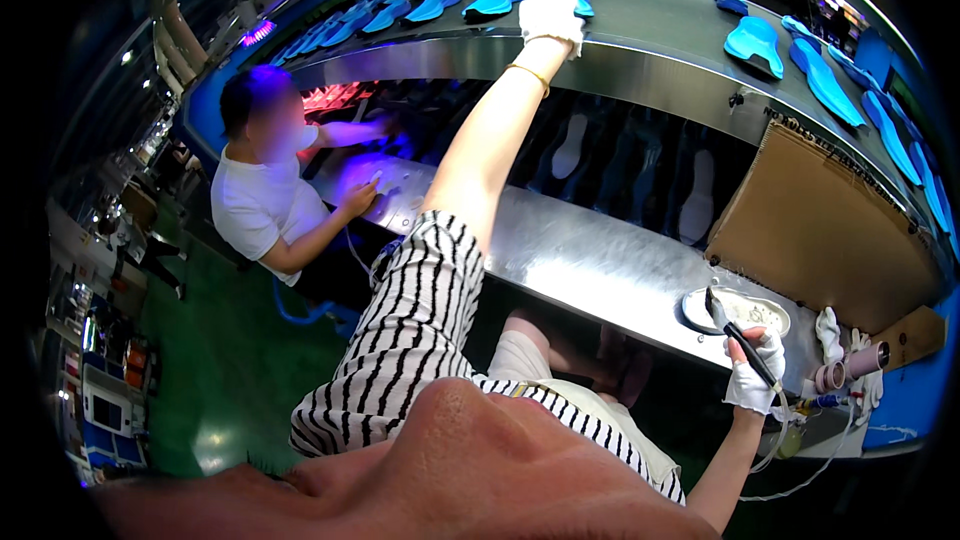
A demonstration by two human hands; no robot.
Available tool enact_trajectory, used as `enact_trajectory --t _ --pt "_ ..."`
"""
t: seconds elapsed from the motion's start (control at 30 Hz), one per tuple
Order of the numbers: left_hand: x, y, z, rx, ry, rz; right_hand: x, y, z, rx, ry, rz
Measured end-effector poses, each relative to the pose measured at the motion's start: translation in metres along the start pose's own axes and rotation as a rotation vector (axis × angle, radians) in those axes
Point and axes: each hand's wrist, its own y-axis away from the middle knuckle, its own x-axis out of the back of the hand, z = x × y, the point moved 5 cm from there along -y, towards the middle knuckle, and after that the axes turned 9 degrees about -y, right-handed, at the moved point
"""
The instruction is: The person applies a liquid sealant to the edges of blue shoe insoles using a fine-tipped brush, handling each insole by hand and placing them back onto a moving conveyor belt.
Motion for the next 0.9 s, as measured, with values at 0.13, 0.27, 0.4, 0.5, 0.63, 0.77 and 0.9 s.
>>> enact_trajectory --t 0.13,0.27,0.4,0.5,0.63,0.77,0.9 --pt "0.022 0.039 -0.013 -0.162 0.56 0.232 -0.011 -0.003 -0.009 0.007 0.015 -0.037" --pt "0.067 0.077 -0.05 -0.143 1.609 0.171 -0.011 -0.008 0.0 -0.03 -0.018 0.038" --pt "0.106 0.1 -0.079 -0.084 1.816 0.533 0.012 -0.009 0.028 -0.033 -0.065 0.137" --pt "0.098 0.143 -0.085 -0.063 1.135 0.771 0.018 -0.002 0.04 -0.118 -0.131 0.133" --pt "0.074 0.197 -0.013 -0.266 2.737 -0.481 0.035 0.0 0.055 -0.162 -0.165 0.091" --pt "0.03 0.304 0.049 0.078 3.135 -1.155 0.007 0.006 0.039 -0.096 -0.274 0.007" --pt "0.044 0.385 0.064 0.841 2.947 -1.508 -0.01 0.013 0.023 -0.03 -0.155 0.009"
